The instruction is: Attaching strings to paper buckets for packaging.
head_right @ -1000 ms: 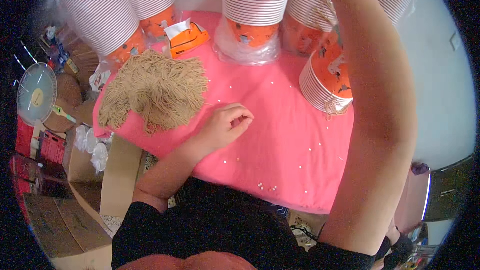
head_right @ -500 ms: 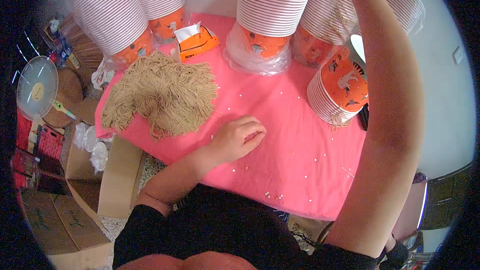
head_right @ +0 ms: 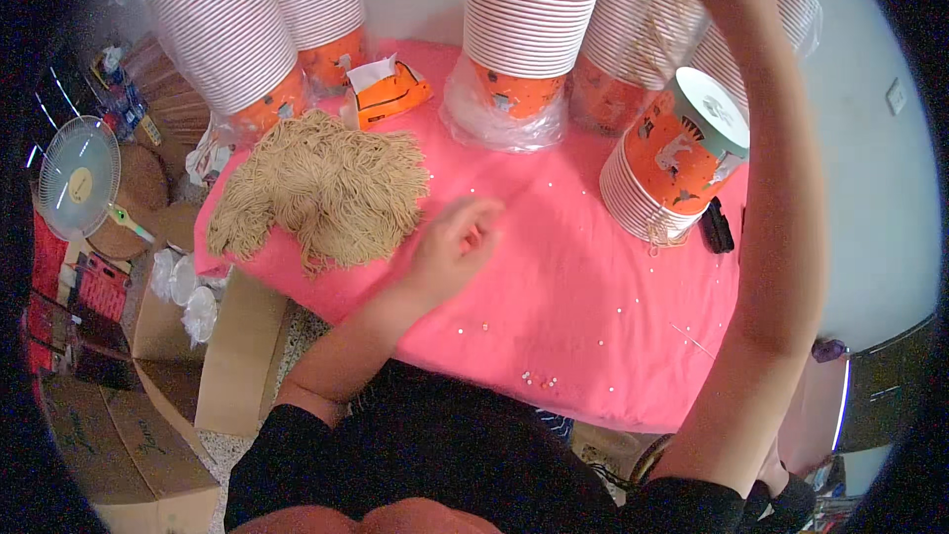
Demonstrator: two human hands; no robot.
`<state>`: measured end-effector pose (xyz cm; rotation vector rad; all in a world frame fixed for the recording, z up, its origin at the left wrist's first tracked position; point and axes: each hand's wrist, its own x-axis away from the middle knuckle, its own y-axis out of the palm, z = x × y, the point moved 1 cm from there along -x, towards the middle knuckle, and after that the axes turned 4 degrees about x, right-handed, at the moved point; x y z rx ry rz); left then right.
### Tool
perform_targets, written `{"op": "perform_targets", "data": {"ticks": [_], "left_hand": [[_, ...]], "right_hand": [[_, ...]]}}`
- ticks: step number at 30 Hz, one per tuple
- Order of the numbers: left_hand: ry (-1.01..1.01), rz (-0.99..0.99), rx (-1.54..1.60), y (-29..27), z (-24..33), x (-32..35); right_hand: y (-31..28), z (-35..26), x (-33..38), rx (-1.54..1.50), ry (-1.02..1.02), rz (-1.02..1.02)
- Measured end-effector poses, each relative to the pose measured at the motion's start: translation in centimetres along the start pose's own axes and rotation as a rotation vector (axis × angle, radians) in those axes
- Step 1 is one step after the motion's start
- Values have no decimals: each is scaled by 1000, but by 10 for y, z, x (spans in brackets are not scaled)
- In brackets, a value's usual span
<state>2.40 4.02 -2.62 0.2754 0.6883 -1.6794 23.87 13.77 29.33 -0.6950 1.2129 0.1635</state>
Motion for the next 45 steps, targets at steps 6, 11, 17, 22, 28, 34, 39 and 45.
{"op": "perform_targets", "data": {"ticks": [6,11,17,22,28,34,39,45], "left_hand": [[48,430,269,-18,-8,-1],[260,372,123,-17,-2,-4],[187,269,119,-19,1,-7],[372,387,99,-11,15,-9],[168,127,808,-21,30,-21],[489,293,531,-8,-24,10],[356,793,823,2,-30,22],[100,-106,880,-12,21,12]], "right_hand": [[-20,-79,122,-141,-250,-53],[-10,-101,185,-379,-100,-236],[4,-101,215,-420,-103,-339],[0,-103,217,-283,-369,-206],[2,-103,231,-182,-235,-392],[-10,-133,226,12,-288,-487],[3,-140,231,-282,-350,-476],[3,-135,229,-512,-252,-492]]}}
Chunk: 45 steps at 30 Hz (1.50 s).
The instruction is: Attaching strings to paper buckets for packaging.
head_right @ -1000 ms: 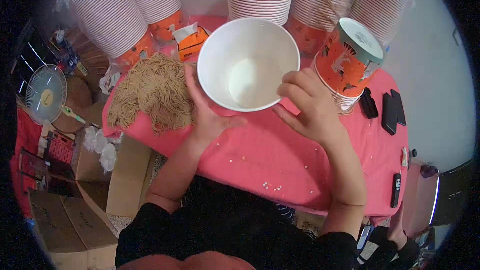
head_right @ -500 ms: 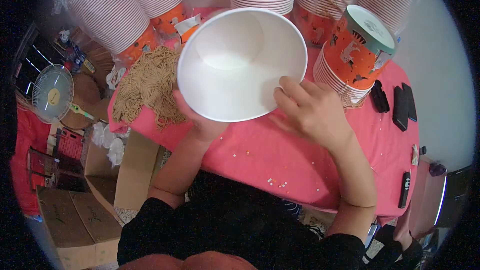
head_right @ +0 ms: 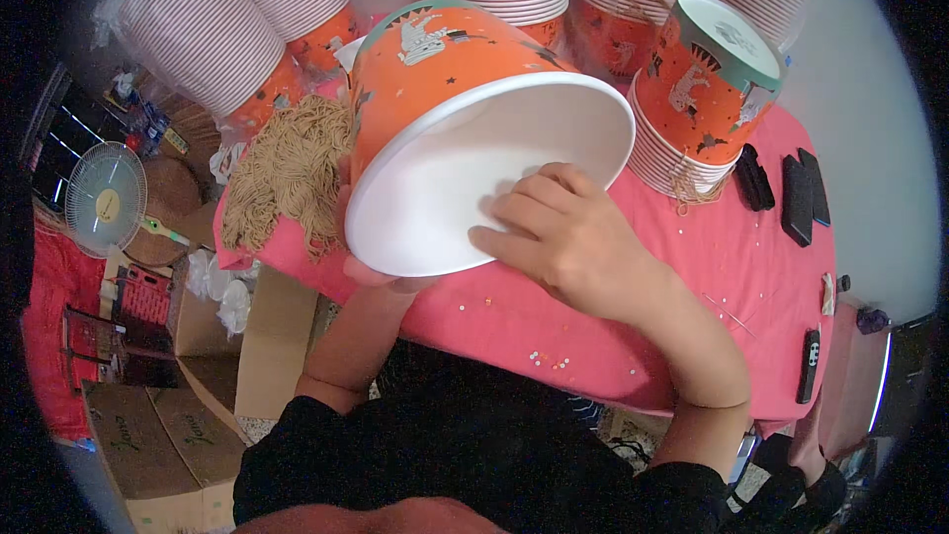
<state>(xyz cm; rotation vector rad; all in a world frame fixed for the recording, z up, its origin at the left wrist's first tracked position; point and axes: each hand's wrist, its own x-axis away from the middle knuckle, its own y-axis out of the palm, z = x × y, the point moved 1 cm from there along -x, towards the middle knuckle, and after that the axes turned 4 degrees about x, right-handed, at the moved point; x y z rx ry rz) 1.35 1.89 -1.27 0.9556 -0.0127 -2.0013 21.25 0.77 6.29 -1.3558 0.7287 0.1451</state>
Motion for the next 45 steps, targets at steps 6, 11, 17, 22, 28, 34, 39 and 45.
{"op": "perform_targets", "data": {"ticks": [6,11,17,22,28,34,39,45], "left_hand": [[-9,93,-109,-2,-3,-1],[-22,176,-194,-4,-14,1],[276,325,-308,-5,-24,2],[347,204,-842,-15,-16,0],[649,99,-1168,-7,-12,-4],[643,61,-1273,15,-3,-10],[706,14,-1443,22,2,-9],[635,75,-1335,41,7,-17]], "right_hand": [[0,0,-1,-22,-28,-26],[4,-1,1,-84,25,-30],[0,7,2,-190,102,-71],[-3,8,1,-293,152,-53],[-9,15,3,-778,496,-70],[-13,22,3,-1080,656,-152],[-8,23,4,-1271,686,-62],[-6,22,5,-1358,668,-19]]}}
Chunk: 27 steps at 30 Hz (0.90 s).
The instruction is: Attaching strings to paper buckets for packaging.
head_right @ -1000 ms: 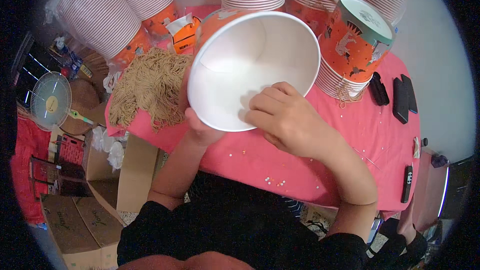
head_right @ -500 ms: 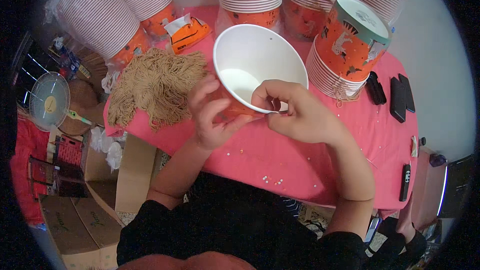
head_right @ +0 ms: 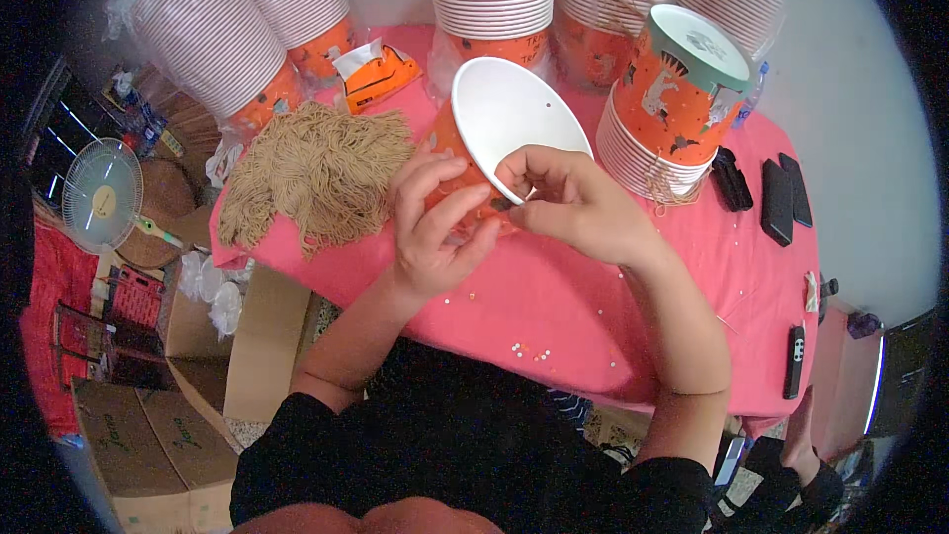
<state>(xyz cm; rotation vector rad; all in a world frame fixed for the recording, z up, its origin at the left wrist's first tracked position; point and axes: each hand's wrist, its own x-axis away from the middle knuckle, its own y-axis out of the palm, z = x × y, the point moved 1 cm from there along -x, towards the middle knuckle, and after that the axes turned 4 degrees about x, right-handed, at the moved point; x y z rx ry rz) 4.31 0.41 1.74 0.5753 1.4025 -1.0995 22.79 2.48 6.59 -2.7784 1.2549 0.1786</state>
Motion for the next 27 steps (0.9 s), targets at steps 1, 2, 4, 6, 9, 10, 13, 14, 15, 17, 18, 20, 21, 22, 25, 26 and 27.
{"op": "perform_targets", "data": {"ticks": [1,2,4,6,9,10,13,14,15,17,18,20,21,22,25,26,27], "left_hand": [[-35,7,14,0,2,-2],[-36,6,16,2,2,-3],[-41,50,55,4,-2,-6],[-59,70,79,6,-3,-9],[-104,88,141,6,-5,-10],[-105,86,139,6,-5,-11],[-140,71,149,5,-4,-13],[-136,70,158,5,-4,-14],[-133,69,165,4,-4,-14],[-129,69,170,3,-4,-15],[-124,67,182,3,-4,-15],[-128,69,168,2,-4,-13],[-130,70,155,2,-5,-13],[-131,70,154,2,-4,-14],[-122,81,129,2,-3,-16],[-88,87,89,1,-3,-17],[-54,91,47,1,-4,-18]], "right_hand": [[0,0,0,5,-11,-2],[1,0,0,4,-10,0],[2,-1,1,1,-6,25],[0,1,1,10,-17,27],[2,1,1,18,-24,27],[3,1,0,17,-20,25],[4,-1,0,34,-32,37],[4,-2,1,34,-33,35],[5,-3,2,32,-26,36],[5,-2,2,31,-18,33],[5,-1,2,36,-33,34],[5,1,2,41,-45,34],[5,1,2,42,-45,36],[6,2,1,43,-45,38],[9,-6,2,100,-22,51],[10,-5,3,102,-23,51],[9,-3,2,102,-34,53]]}}
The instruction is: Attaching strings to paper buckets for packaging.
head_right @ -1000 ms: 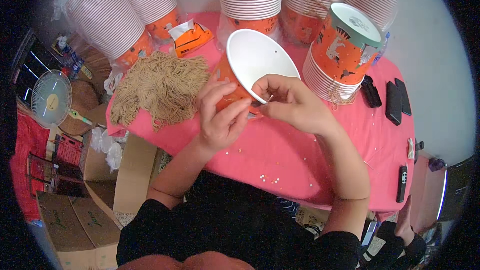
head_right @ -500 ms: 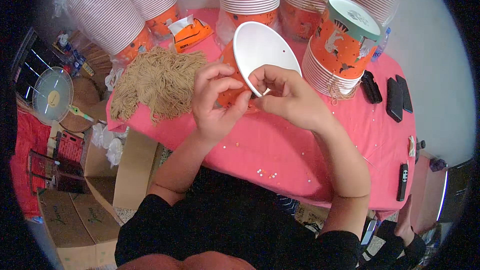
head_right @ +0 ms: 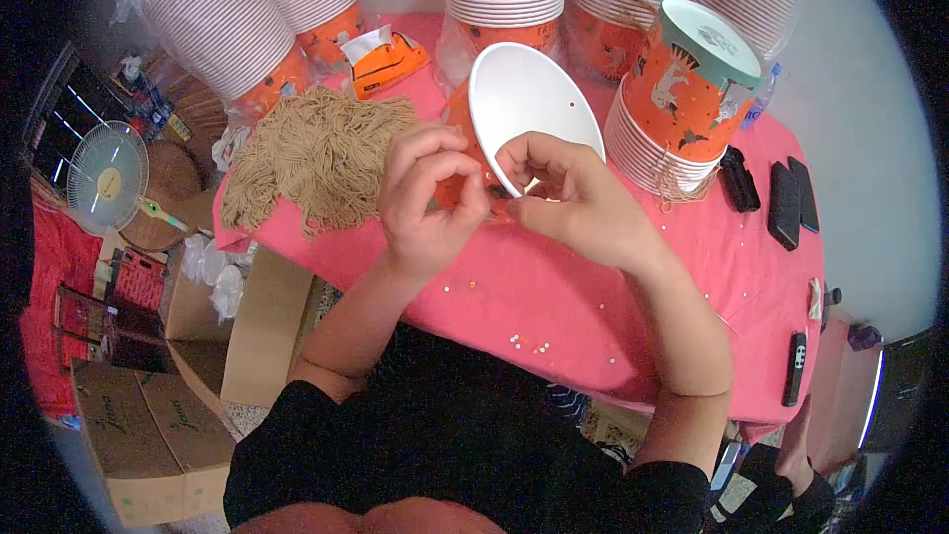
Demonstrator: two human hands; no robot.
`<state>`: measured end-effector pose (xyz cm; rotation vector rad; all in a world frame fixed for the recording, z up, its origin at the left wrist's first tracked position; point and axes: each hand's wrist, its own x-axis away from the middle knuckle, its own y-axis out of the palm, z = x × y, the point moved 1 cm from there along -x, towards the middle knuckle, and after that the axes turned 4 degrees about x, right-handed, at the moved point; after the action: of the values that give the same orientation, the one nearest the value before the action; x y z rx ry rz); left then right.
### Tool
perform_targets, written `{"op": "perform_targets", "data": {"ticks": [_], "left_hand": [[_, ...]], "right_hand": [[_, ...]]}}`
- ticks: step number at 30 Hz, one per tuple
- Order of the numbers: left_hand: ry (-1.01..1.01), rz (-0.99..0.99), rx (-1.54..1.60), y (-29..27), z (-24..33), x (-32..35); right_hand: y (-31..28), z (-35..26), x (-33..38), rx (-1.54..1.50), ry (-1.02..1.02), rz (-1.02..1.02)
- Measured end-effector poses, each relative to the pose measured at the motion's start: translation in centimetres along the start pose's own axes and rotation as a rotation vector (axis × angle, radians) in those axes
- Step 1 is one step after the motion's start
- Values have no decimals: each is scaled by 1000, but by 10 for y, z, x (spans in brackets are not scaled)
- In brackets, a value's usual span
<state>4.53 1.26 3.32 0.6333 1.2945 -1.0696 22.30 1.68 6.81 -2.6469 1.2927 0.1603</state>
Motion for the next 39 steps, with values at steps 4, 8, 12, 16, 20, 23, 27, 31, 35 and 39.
{"op": "perform_targets", "data": {"ticks": [4,8,12,16,20,23,27,31,35,39], "left_hand": [[18,-19,0,-4,-1,-2],[-3,-50,-12,-2,-1,7],[114,-237,-10,-5,16,35],[64,-514,28,-17,18,55],[-179,-516,-116,-46,-7,67],[-393,-455,-374,-72,-36,54],[-306,-512,-498,-71,-63,43],[-112,-653,-600,-53,-86,58],[-82,-644,-578,-47,-89,59],[-87,-615,-362,-34,-44,36]], "right_hand": [[1,-1,0,-26,30,50],[-3,1,1,-27,-31,79],[-8,-7,5,561,-265,306],[-13,-15,10,768,-333,309],[-10,-20,12,953,-298,292],[-10,-16,12,1109,-278,250],[-8,-9,9,1128,-249,210],[-6,-11,12,1123,-245,223],[-9,-19,15,1114,-201,228],[-23,-19,18,1120,-117,223]]}}
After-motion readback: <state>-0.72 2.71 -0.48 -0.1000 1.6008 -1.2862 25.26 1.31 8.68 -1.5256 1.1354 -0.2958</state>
